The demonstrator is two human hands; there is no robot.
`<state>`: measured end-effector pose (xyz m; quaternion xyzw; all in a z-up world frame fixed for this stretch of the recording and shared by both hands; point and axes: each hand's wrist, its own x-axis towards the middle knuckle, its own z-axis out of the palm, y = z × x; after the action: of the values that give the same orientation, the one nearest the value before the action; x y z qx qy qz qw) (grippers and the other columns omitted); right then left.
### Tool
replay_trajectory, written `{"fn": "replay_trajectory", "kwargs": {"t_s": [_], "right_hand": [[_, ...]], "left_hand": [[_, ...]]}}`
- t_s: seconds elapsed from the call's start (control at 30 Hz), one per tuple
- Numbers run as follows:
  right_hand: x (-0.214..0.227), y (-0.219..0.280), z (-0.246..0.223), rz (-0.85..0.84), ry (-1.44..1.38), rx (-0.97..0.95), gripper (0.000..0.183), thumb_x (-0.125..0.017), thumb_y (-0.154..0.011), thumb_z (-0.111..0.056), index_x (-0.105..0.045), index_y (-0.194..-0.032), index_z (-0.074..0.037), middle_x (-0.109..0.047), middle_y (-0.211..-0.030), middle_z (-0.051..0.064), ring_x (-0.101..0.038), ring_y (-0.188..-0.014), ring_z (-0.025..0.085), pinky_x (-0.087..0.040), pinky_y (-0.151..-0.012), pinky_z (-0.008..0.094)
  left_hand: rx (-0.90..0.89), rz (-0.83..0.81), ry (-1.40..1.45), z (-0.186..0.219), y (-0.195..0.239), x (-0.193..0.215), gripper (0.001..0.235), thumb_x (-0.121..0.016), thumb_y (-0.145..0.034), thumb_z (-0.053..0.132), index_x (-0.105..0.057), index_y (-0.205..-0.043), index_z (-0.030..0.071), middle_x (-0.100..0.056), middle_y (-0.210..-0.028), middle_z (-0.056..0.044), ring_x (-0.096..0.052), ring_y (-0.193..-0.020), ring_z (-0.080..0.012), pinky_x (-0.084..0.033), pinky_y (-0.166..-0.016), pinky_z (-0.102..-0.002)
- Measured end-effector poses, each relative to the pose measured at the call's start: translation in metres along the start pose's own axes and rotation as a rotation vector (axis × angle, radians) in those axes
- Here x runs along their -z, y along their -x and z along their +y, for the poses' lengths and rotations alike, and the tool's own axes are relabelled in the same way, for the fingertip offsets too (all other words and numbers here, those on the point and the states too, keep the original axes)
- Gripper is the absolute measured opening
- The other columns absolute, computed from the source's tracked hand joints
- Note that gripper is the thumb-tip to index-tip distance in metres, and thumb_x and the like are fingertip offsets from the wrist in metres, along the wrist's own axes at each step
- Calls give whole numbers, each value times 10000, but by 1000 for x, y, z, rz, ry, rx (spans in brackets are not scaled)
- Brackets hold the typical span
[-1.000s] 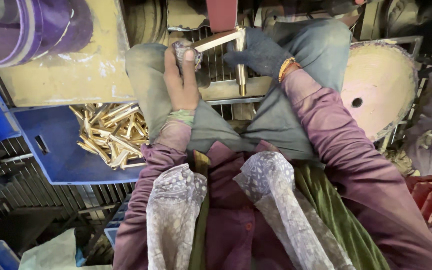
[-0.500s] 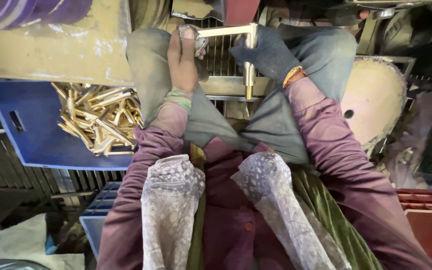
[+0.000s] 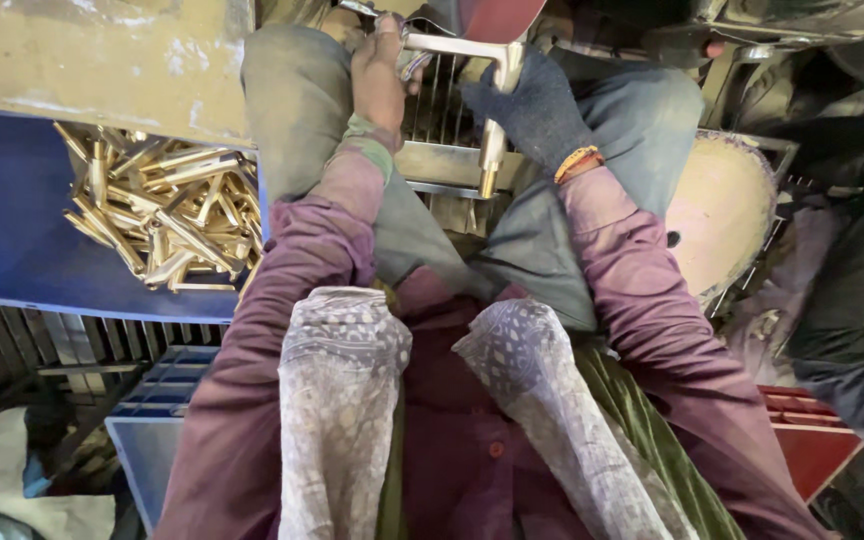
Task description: The person polishes brass L-shaped metal components by holding them against a moving sanding belt and a rotating buffing wheel, handling the items one at a time and turning them to reach different surfaces.
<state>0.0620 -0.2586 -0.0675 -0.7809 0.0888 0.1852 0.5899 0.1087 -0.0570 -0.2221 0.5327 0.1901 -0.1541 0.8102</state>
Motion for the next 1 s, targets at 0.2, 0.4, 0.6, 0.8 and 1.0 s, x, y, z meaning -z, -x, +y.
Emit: {"fn": "replay_trajectory", "kwargs": {"t_s": [0.2,0.4,0.6,0.8,1.0], "right_hand": [[-2,1,-2,30,78,16,263,-808,-934,-235,-620,-861,-66,-684,-707,15,-666,-618,107,-535,-578,291],[-2,4,-18,41,198,39,287,-824,-922,-289,-689,-807,-64,-692,-702,10,-665,-643,117,-529,-618,297],[-3,69,-52,12,101,-15,408,-831,-830,-296,-634,-1043,-9,-713,-868,88,-665,-762,173,-560,-678,342],[-1,156,-61,116,397,15,388,-803,-865,-230,-654,-1167,-38,-705,-1019,166,-709,-959,362,-555,-800,426],[10,175,-45,63,174,473,366,-718,-944,-112,-596,-1286,-60,-666,-1342,131,-631,-1337,315,-520,-1105,381]], "left_hand": [[72,3,34,-34,-32,-2,406,-505,-1050,388,-668,-984,21,-689,-750,-62,-603,-552,-138,-443,-447,-291],[230,-42,76,-56,-58,-10,455,-512,-1022,464,-652,-943,39,-689,-710,-100,-597,-528,-163,-424,-430,-303],[444,-251,170,-8,0,-23,335,-486,-1010,386,-662,-1008,101,-672,-794,-79,-623,-615,-169,-456,-496,-306],[35,-480,-213,136,161,-12,295,-563,-1111,267,-638,-1267,28,-629,-1002,22,-575,-851,-73,-466,-722,-228],[-41,-519,-334,173,237,-7,378,-607,-1083,219,-595,-1372,-24,-681,-1082,-32,-627,-938,-108,-509,-825,-248]]}}
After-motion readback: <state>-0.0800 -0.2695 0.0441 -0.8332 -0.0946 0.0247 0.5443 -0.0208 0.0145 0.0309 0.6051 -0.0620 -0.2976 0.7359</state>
